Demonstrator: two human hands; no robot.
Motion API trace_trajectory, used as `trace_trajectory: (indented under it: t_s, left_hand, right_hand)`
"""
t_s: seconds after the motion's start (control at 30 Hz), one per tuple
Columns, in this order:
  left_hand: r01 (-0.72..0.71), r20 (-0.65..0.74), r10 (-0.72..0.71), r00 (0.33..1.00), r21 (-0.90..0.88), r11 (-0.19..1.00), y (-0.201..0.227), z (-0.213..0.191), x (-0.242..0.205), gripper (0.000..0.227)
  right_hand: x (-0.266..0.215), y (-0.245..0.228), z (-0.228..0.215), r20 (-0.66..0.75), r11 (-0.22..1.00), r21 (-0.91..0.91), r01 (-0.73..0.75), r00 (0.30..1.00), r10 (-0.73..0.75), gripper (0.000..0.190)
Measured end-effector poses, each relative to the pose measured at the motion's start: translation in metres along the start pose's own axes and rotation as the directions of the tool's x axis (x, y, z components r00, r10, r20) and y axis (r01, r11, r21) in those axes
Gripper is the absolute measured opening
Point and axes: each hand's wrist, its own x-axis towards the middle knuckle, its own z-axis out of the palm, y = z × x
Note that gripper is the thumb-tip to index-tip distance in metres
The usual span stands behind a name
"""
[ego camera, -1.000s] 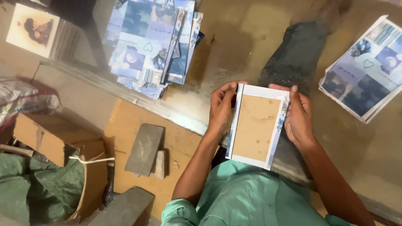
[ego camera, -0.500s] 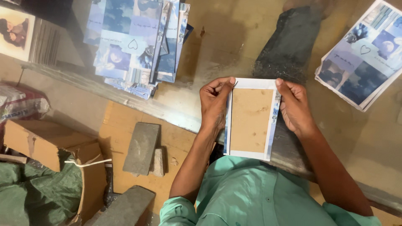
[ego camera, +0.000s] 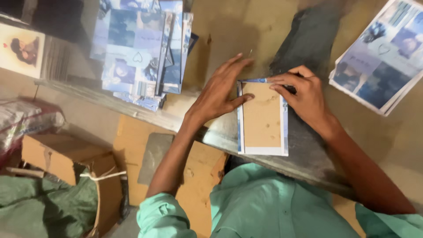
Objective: The person assembles small cards by placing a printed sheet onto a cardboard backing and pressing the edges to adhere them. They handle the items one at a time, flipping them over and smoothing the surfaces before stacking the finished units.
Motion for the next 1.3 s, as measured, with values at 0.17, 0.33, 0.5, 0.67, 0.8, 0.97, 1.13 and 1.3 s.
trace_trajectory:
  t_s: [0.17,0.33,0.5,0.67,0.8,0.97,1.13,1.3]
  left_hand:
    - [0.318,0.350,-0.265,0.899,-0.102,0.943,-0.001,0.021,-0.019,0.049]
    - [0.181,0.137,-0.158,0.978,-0.174,0.968,-0.009,0.043,-0.047,0.030]
    - [0.691,0.471,-0.509,0.721,-0.428,0.583,-0.022,0.027,-0.006,0.023]
    - [0.253,-0.248,-0.330,0.911,-0.298,0.921,-0.043,0.021,0.048,0.016]
    - [0.191,-0.172,-0.152,0.973,0.239,0.952,-0.036,0.090,0.060,0.037]
    - [-0.084,0.285,0.017,0.959,0.226,0.970,-0.022,0.107,0.046,0.055]
    - [-0.049,0.200,-0.007,0.980,0.273,0.961,-0.023,0.093,0.069,0.068]
    - [-0.046,0.149,0.006,0.989,0.266,0.963,-0.026,0.163,0.092,0.055]
  right_hand:
    - [-0.006,0.003,-0.001,0.138,0.988,0.020,-0.153,0.979,0.149,0.033]
    - [0.000,0.001,-0.016,0.362,0.962,-0.137,0.237,0.916,-0.174,0.107]
    - [-0.018,-0.010,-0.014,0.336,0.969,-0.142,0.204,0.931,-0.146,0.092]
    - [-0.041,-0.018,-0.013,0.264,0.946,-0.277,0.170,0.960,-0.096,0.070]
    - [-0.044,-0.012,-0.011,0.260,0.965,-0.244,0.097,0.965,-0.032,0.067]
    - [-0.060,-0.003,-0.004,0.117,0.951,-0.301,0.077,0.992,-0.043,0.096]
    - [-0.070,0.022,0.010,-0.024,0.949,-0.285,0.137,0.988,-0.150,0.133]
    - [-0.080,0.040,0.018,-0.025,0.920,-0.376,0.112,0.991,-0.131,0.138]
